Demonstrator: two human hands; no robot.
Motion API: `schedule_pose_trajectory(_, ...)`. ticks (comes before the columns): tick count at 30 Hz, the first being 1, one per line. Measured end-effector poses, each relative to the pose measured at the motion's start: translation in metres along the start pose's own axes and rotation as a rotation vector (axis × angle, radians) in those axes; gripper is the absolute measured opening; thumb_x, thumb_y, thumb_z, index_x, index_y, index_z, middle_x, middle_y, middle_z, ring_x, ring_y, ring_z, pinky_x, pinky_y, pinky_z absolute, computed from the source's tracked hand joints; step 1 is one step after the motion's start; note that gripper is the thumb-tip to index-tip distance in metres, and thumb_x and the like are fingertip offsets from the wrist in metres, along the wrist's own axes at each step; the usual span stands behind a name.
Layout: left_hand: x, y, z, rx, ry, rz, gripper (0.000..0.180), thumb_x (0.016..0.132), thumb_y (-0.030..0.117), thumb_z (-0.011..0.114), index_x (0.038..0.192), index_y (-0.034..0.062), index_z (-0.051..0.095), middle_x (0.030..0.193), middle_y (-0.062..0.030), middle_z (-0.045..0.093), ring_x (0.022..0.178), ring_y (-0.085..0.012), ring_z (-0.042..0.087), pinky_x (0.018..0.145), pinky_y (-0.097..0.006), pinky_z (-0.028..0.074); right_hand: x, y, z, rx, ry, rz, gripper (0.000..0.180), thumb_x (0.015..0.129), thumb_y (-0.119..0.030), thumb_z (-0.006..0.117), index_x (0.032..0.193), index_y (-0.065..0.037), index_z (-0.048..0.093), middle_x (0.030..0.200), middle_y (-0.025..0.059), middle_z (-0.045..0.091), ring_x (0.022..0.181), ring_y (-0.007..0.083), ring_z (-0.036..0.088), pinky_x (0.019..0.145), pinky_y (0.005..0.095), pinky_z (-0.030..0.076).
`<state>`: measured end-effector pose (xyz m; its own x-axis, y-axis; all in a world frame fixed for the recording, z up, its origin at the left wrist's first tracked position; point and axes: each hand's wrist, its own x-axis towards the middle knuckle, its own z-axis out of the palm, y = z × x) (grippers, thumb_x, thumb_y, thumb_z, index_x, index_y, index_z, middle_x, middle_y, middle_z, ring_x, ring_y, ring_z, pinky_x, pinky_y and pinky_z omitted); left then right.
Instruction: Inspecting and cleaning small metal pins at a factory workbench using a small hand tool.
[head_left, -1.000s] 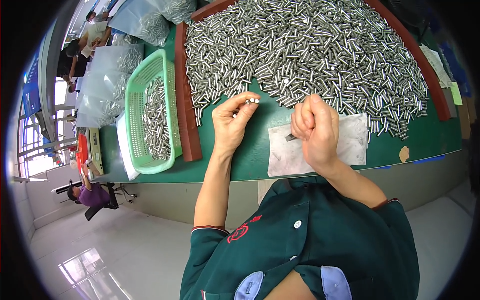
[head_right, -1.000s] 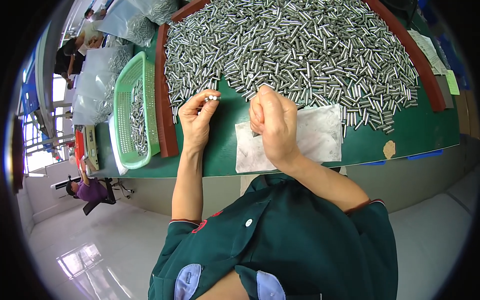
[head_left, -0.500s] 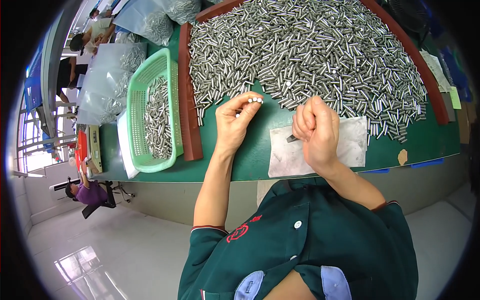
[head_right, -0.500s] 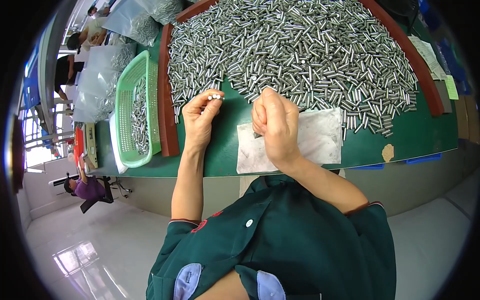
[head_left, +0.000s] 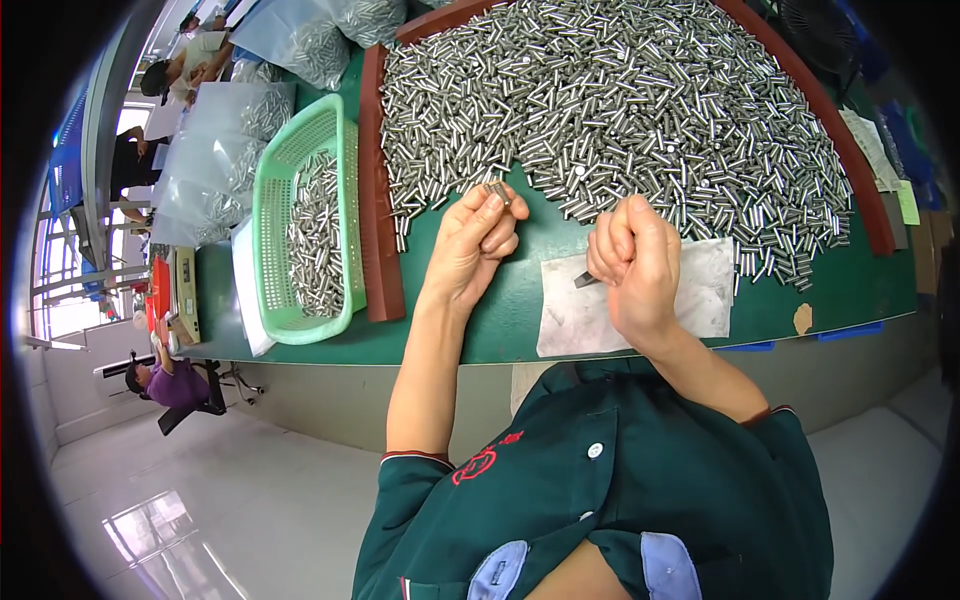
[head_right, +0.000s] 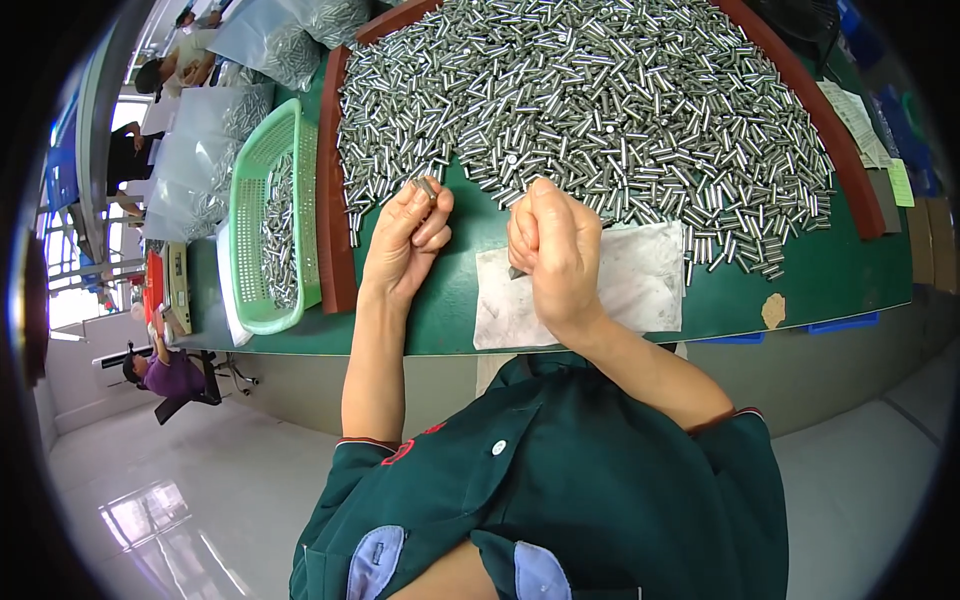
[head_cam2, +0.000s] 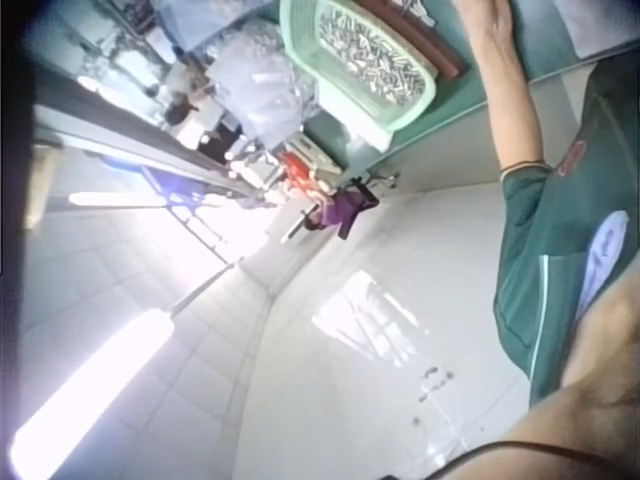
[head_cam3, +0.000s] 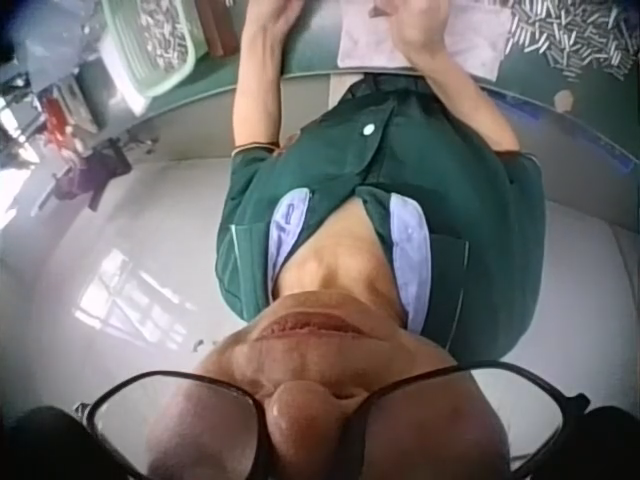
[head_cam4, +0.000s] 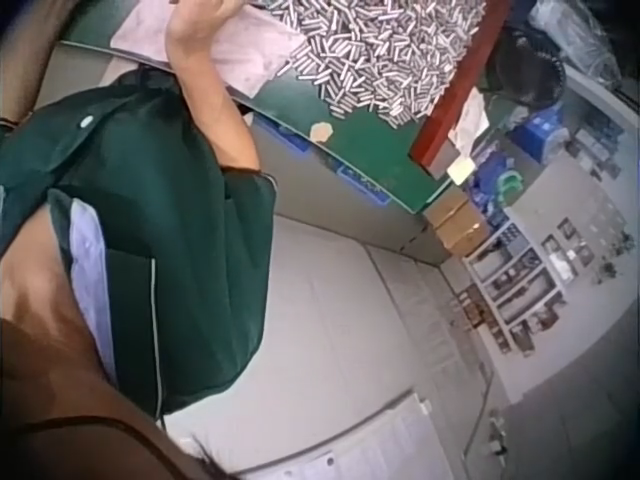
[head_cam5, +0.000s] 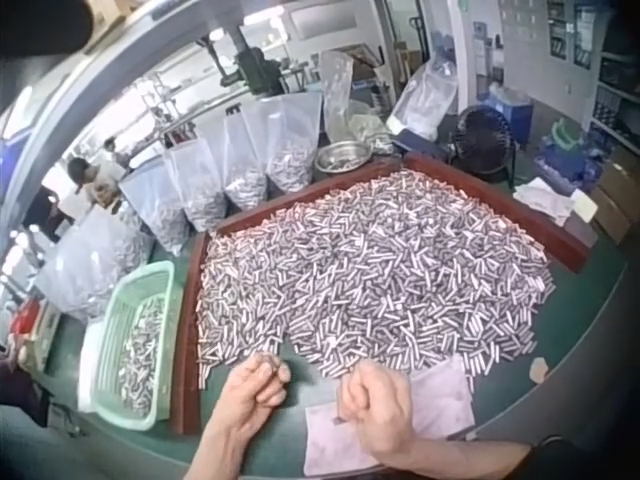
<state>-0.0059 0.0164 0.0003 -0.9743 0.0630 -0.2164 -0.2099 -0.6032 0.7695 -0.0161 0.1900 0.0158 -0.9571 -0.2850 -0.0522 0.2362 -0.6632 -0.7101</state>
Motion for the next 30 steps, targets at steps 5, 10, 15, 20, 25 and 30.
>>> schedule_pose_trajectory(5,0.001,0.001,0.000,-0.031,-0.037,-0.029,0.017,0.086,0.012,0.047,0.098,0.0006,0.051,0.076,-0.0082,0.055,0.045,-0.0020,0.030,0.042,-0.016,0.025,0.002,0.001,0.000,-0.036,0.009,-0.027,0.037,0.090,-0.025,0.029,0.056,-0.010,0.029,0.044,-0.0006,0.026,0.037,0.0066,0.018,0.036,0.0221,0.018)
schedule_pose_trajectory(10,-0.001,0.003,0.001,-0.042,-0.025,-0.090,0.027,0.085,0.011,0.045,0.107,-0.0044,0.046,0.082,-0.0123,0.057,0.044,-0.0020,0.029,0.040,-0.015,0.024,0.002,0.000,0.002,-0.015,0.008,-0.018,0.037,0.090,-0.023,0.029,0.056,-0.009,0.029,0.045,-0.0010,0.027,0.038,0.0061,0.020,0.037,0.0217,0.019)
schedule_pose_trajectory(15,-0.002,0.006,-0.003,-0.137,-0.050,-0.166,0.034,0.086,0.014,0.039,0.110,-0.0096,0.042,0.096,-0.0205,0.056,0.044,-0.0024,0.029,0.039,-0.014,0.026,0.002,0.000,0.002,0.016,0.016,-0.006,0.037,0.089,-0.018,0.030,0.054,-0.008,0.029,0.046,-0.0009,0.029,0.040,0.0057,0.023,0.038,0.0210,0.021)
schedule_pose_trajectory(20,-0.002,0.006,-0.008,-0.299,-0.088,-0.221,0.037,0.085,0.016,0.033,0.110,-0.0098,0.042,0.103,-0.0243,0.053,0.045,-0.0048,0.031,0.040,-0.016,0.028,0.001,0.000,0.001,0.031,0.010,-0.002,0.036,0.089,-0.017,0.030,0.054,-0.008,0.028,0.046,-0.0005,0.029,0.040,0.0057,0.022,0.037,0.0207,0.020)
schedule_pose_trajectory(25,0.000,0.008,-0.010,-0.413,-0.142,-0.247,0.040,0.084,0.017,0.031,0.112,-0.0113,0.040,0.107,-0.0271,0.050,0.047,-0.0075,0.033,0.042,-0.018,0.031,0.003,0.001,0.000,0.026,0.014,-0.009,0.036,0.089,-0.017,0.030,0.054,-0.008,0.028,0.046,-0.0006,0.029,0.040,0.0056,0.022,0.037,0.0208,0.020)
schedule_pose_trajectory(30,-0.003,0.011,-0.013,-0.410,-0.155,-0.218,0.040,0.084,0.017,0.031,0.111,-0.0104,0.041,0.100,-0.0242,0.052,0.047,-0.0079,0.033,0.042,-0.019,0.031,0.004,0.002,0.004,0.039,-0.002,-0.009,0.035,0.089,-0.016,0.030,0.054,-0.009,0.028,0.046,-0.0008,0.029,0.040,0.0055,0.021,0.038,0.0208,0.019)
